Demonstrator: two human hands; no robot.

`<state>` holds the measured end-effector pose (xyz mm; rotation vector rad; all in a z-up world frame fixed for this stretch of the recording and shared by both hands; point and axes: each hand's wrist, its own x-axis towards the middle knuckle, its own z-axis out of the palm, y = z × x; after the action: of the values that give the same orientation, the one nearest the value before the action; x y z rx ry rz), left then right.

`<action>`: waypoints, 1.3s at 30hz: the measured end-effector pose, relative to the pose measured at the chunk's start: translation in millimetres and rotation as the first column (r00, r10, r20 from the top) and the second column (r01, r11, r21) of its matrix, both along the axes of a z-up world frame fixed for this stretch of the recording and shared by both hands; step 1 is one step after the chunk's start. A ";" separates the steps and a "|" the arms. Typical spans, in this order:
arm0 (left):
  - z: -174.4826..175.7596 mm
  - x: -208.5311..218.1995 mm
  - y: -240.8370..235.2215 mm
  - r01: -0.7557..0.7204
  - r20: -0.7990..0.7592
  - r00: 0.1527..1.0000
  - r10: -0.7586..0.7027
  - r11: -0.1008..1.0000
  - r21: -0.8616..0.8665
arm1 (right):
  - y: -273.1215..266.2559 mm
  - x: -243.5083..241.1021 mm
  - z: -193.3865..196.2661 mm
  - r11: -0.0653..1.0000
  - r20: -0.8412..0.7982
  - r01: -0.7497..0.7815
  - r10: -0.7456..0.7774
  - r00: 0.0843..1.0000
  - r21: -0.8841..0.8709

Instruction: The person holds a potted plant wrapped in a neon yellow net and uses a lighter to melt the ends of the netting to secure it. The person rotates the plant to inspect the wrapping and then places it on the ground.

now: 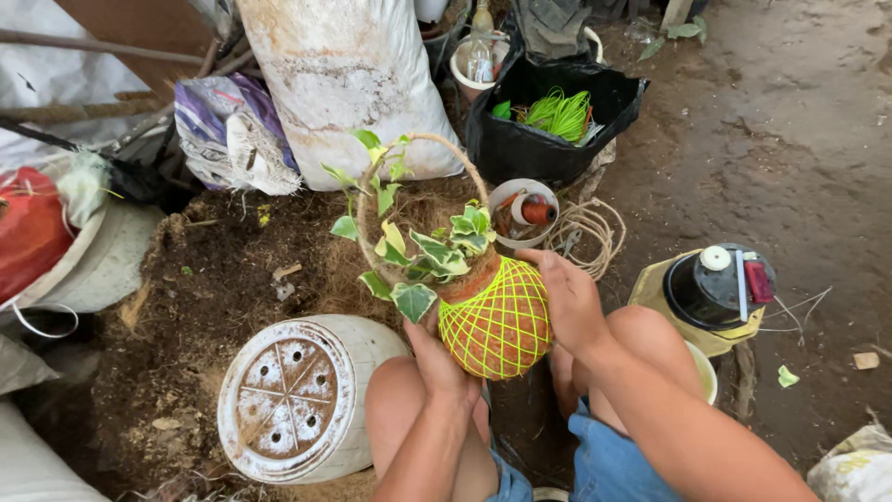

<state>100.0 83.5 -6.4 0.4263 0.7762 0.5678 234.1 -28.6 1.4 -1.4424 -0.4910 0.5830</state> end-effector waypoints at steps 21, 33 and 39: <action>42.8 4.6 7.3 0.007 0.083 0.997 -0.005 1.000 -0.028 | -2.5 -26.1 7.8 0.990 0.537 -0.136 0.138 0.832 -0.044; 36.2 -1.2 12.2 -0.080 0.092 0.993 0.071 0.992 0.100 | -2.8 -35.6 0.4 0.970 0.366 -0.240 0.216 0.905 0.023; 18.1 8.7 7.5 -0.113 0.178 0.980 0.089 0.985 0.130 | 2.4 -17.0 9.7 0.907 -0.026 -0.163 0.187 0.982 0.389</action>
<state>108.7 91.0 11.7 0.4621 0.5973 0.7479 217.2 -26.2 11.1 -1.0072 -0.6510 0.6325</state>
